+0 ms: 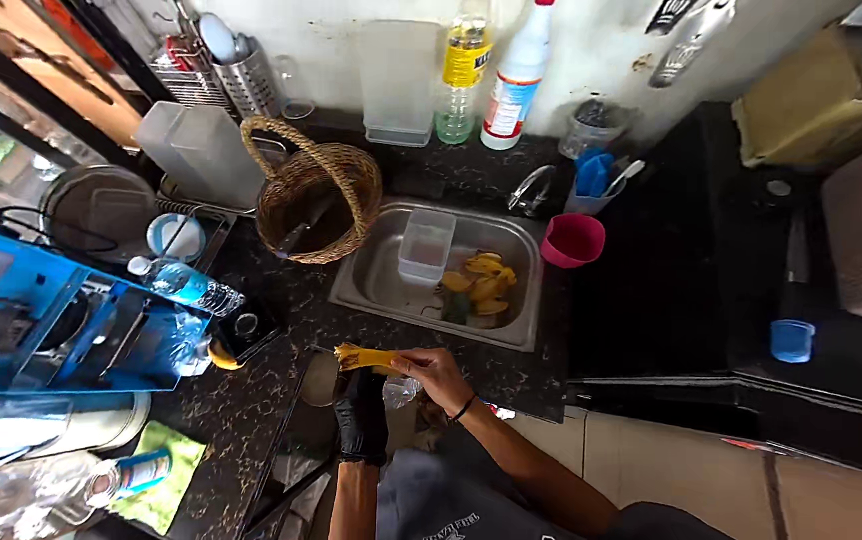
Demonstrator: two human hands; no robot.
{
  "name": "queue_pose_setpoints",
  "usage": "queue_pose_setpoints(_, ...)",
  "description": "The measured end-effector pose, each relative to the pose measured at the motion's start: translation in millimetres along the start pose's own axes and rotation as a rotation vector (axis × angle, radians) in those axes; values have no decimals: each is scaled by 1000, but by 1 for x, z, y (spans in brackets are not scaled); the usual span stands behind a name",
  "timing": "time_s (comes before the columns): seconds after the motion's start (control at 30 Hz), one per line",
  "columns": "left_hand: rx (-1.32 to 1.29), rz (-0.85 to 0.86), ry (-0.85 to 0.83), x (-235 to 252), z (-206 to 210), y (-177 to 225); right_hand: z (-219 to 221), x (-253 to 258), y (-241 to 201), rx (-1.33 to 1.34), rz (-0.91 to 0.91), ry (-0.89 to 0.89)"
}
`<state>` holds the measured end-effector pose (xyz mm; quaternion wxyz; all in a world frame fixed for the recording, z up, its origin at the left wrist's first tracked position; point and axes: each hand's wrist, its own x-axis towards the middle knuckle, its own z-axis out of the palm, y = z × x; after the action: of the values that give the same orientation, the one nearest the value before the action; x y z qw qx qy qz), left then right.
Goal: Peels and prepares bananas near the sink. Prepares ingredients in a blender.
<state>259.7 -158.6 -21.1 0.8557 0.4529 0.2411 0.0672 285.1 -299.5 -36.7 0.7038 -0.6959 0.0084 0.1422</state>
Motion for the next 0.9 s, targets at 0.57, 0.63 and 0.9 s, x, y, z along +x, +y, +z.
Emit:
queue_pose_setpoints(0.57, -133, -345, -477, 31, 12, -26, -75, -4, -16, 318, 94, 330)
queue_pose_setpoints(0.63, -163, -380, -485, 30, -1, -23, -94, -3, -14, 239, 25, 469)
queue_pose_setpoints(0.9, 60, -185, -56, -3, -128, 50, -150, 26, 41, -946, 234, 629)
